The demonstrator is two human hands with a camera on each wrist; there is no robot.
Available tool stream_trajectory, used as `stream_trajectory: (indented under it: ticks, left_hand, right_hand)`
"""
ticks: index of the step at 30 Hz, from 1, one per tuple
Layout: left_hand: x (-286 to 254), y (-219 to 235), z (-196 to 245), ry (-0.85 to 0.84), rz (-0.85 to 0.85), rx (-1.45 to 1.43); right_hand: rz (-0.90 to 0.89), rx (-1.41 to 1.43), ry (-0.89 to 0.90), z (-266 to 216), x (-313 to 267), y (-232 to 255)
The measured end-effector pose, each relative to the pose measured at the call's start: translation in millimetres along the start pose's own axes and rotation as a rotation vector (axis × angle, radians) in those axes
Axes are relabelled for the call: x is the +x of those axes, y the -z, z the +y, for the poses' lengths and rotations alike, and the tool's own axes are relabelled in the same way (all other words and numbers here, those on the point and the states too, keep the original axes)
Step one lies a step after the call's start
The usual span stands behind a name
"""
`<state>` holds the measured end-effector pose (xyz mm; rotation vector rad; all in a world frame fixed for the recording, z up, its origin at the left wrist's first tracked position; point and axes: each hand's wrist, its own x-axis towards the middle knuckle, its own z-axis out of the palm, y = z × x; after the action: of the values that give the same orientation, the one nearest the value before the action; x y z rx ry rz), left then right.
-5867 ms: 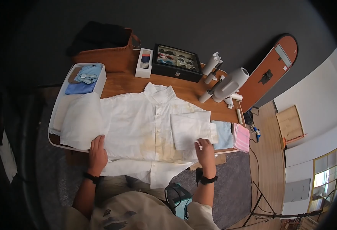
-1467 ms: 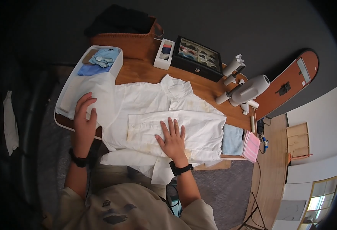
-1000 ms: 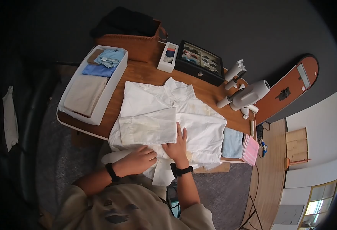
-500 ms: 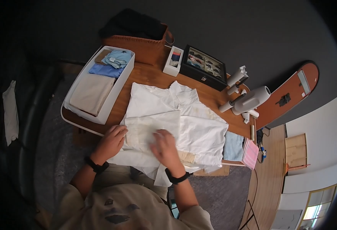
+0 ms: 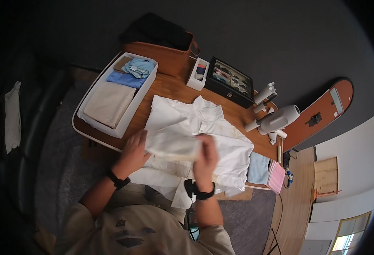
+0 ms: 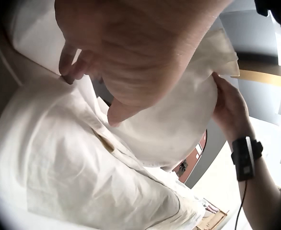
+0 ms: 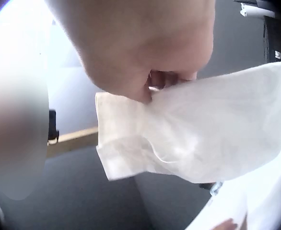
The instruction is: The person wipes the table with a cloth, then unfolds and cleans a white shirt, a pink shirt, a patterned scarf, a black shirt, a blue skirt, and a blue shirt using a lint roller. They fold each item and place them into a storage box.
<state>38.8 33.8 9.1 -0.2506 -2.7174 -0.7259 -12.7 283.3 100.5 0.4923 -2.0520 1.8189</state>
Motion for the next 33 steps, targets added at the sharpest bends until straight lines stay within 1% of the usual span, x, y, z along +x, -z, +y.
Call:
stream_trajectory:
  ticks: [1,2,4,5,7,8,10,12,13,14,15,16,17,19,20,22,23,24,26,27,28,29,30,32,33]
  left_hand:
    - [7,1,4,-0.003,0.004,0.047]
    - [12,-1,3,-0.004,0.008,0.045]
    - [25,-15,-3,-0.074,-0.124,0.086]
    - [30,-24,-8,-0.077,-0.12,0.084]
    - [38,-31,-14,-0.19,-0.1,0.282]
    - [37,-35,-15,-0.191,-0.098,0.282]
    - [36,-23,0,-0.26,-0.112,0.173]
    - [35,-31,2,-0.266,-0.086,0.138]
    - [35,-37,1,-0.27,-0.056,0.106]
    - [37,-46,-4,-0.271,-0.055,0.108]
    - [38,-60,-11,-0.274,-0.062,0.233]
    - [38,-64,-15,-0.276,-0.069,0.356]
    - [38,-67,-21,-0.275,-0.07,0.357]
    - [45,-63,-31,-0.231,0.018,0.354]
    - [45,-59,-36,-0.23,0.017,0.355]
    - [43,-46,-42,-0.175,0.097,0.396]
    - [41,-43,-44,-0.181,0.129,0.433]
    - [39,-42,-46,-0.177,0.132,0.434]
    - [29,-42,-49,-0.217,0.066,0.46]
    - [26,-43,-51,-0.213,0.064,0.462]
    - [22,-46,-52,-0.247,0.041,0.437]
    - [20,-48,-52,-0.283,0.019,0.411]
    - [20,-49,-52,-0.286,0.015,0.409]
    - [22,-52,-51,-0.268,0.013,0.477]
    - [25,-50,-47,-0.275,0.011,0.474]
  right_hand:
    - [0.133,-0.118,0.07,-3,8,16]
    - [0.282,0.167,0.059,-6,14,25]
    - [0.453,0.416,0.036,-13,27,50]
    - [0.444,0.422,0.036,-13,31,69]
    - [0.419,0.459,0.041,-21,36,87]
    - [0.405,0.488,0.044,-24,37,92]
    - [0.429,0.475,0.026,-39,44,86]
    - [0.468,0.484,0.0,-55,48,73]
    - [0.376,0.504,0.02,-46,46,80]
    - [0.376,0.506,0.022,-46,46,78]
    - [0.355,0.515,0.015,-48,46,72]
    - [0.334,0.522,0.006,-48,46,69]
    - [0.302,0.531,0.006,-46,46,71]
    - [0.297,0.535,0.031,-40,45,79]
    - [0.292,0.537,0.058,-35,43,85]
    - [0.271,0.536,0.045,4,29,119]
    - [0.25,0.534,0.034,22,19,131]
    - [0.245,0.535,0.035,33,10,129]
    - [0.505,0.436,-0.241,54,-10,119]
    - [0.503,0.437,-0.244,75,-26,130]
    - [0.5,0.361,-0.332,102,-45,149]
    - [0.497,0.284,-0.419,115,-58,160]
    - [0.502,0.282,-0.421,113,-64,163]
    - [0.538,0.401,-0.582,109,-74,172]
    - [0.546,0.399,-0.581,106,-74,174]
